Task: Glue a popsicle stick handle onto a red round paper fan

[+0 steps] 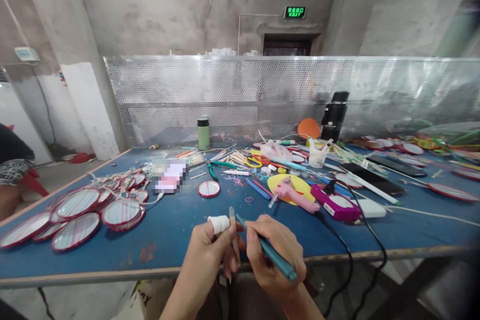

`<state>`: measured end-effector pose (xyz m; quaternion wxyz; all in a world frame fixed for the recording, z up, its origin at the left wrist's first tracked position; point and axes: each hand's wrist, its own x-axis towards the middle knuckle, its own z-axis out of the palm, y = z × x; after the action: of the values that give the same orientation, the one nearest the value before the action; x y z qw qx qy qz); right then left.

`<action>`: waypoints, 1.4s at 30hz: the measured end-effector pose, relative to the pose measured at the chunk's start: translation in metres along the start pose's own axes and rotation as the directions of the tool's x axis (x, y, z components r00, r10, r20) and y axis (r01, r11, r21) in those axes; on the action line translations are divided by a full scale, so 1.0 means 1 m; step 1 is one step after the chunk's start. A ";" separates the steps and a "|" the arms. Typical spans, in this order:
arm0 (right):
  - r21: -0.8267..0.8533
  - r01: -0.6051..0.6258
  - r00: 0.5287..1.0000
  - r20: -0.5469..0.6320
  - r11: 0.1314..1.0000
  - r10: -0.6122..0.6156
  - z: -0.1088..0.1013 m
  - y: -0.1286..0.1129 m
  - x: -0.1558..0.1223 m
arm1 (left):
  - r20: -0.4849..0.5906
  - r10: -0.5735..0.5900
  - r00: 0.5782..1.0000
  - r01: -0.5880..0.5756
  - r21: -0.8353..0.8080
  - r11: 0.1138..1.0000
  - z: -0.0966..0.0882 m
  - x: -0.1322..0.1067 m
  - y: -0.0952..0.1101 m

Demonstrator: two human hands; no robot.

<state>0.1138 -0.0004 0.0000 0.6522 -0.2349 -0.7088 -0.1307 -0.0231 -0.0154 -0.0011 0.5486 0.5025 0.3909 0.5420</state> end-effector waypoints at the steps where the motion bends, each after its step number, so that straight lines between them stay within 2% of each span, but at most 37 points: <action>1: -0.007 -0.005 1.000 -0.009 1.000 0.005 0.000 0.000 0.000 | 0.002 0.002 1.000 -0.002 -0.002 1.000 0.000 0.000 0.000; 9: -0.014 -0.041 0.999 -0.037 0.999 0.040 0.000 0.001 0.001 | -0.016 -0.004 1.000 0.003 -0.029 1.000 0.000 0.000 0.001; 12: 0.033 -0.134 0.990 -0.041 0.990 0.135 0.001 0.004 0.000 | -0.029 0.000 1.000 -0.001 -0.024 1.000 0.001 0.000 0.002; 14: 0.100 -0.249 0.967 -0.031 0.963 0.253 0.001 0.007 -0.002 | -0.039 -0.001 0.999 0.000 -0.026 1.000 0.001 0.000 0.002; 17: 0.208 -0.413 0.905 -0.016 0.887 0.425 0.002 0.012 -0.006 | -0.048 0.000 0.999 -0.002 -0.031 1.000 0.001 0.001 0.001; 21: 0.305 -0.517 0.842 0.015 0.799 0.539 0.005 0.016 -0.008 | -0.055 0.002 0.999 -0.003 -0.034 0.999 0.001 0.002 -0.001; 24: 0.327 -0.525 0.836 0.029 0.785 0.547 0.006 0.014 -0.005 | -0.060 0.007 0.998 -0.009 -0.032 0.999 0.001 0.004 -0.002; 33: 0.291 -0.478 0.878 0.128 0.829 0.461 0.003 0.014 -0.003 | -0.054 0.033 0.998 -0.033 0.007 0.999 0.001 0.003 -0.001; 37: 0.284 -0.479 0.877 0.103 0.831 0.470 0.004 0.015 -0.004 | -0.056 -0.001 0.998 0.003 0.034 0.999 0.003 0.004 0.000; 42: 0.261 -0.424 0.905 0.077 0.867 0.419 0.005 0.010 -0.002 | -0.060 0.022 0.998 -0.020 0.036 0.999 0.003 0.010 -0.007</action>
<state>0.1148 0.0106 -0.0035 0.6844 -0.2933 -0.6576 0.1152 -0.0181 -0.0056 -0.0065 0.5217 0.4996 0.4117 0.5556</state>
